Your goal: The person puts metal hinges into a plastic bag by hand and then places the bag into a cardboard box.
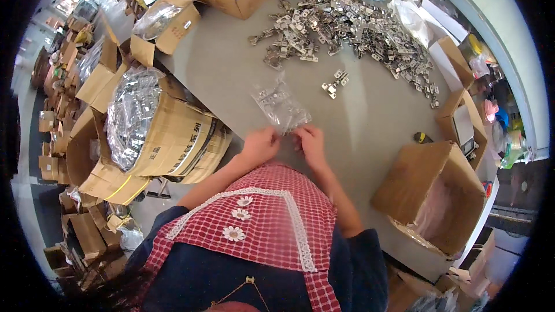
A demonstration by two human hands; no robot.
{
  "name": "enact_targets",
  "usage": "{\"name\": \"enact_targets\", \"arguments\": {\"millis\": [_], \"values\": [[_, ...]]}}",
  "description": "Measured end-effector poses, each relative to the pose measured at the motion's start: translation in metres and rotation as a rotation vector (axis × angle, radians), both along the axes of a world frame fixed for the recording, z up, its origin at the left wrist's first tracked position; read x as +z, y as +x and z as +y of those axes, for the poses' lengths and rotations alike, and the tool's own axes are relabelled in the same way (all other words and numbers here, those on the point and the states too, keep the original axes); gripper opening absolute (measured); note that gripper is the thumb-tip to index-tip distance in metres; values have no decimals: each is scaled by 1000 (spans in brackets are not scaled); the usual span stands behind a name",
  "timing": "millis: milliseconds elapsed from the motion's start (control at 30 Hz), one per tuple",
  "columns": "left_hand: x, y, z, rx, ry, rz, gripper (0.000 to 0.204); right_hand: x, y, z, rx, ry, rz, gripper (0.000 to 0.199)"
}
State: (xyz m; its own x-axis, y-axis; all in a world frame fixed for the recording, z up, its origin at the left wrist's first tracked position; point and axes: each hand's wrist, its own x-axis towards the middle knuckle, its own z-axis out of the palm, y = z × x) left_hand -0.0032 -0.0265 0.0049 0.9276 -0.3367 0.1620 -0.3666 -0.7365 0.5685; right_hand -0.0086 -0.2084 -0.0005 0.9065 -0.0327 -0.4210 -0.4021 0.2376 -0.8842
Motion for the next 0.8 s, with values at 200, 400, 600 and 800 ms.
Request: {"name": "enact_targets", "arguments": {"millis": [200, 400, 600, 800], "values": [[-2, -2, -2, -3, 15, 2, 16, -13, -1, 15, -93, 126, -36, 17], [7, -1, -3, 9, -32, 30, 17, -24, 7, 14, 96, -56, -47, 18], [-1, 1, 13, 40, -250, 411, 26, -19, 26, -5, 265, -470, -167, 21], [20, 9, 9, 259, -660, 1167, 20, 29, 7, -34, 453, -147, 179, 27]]}}
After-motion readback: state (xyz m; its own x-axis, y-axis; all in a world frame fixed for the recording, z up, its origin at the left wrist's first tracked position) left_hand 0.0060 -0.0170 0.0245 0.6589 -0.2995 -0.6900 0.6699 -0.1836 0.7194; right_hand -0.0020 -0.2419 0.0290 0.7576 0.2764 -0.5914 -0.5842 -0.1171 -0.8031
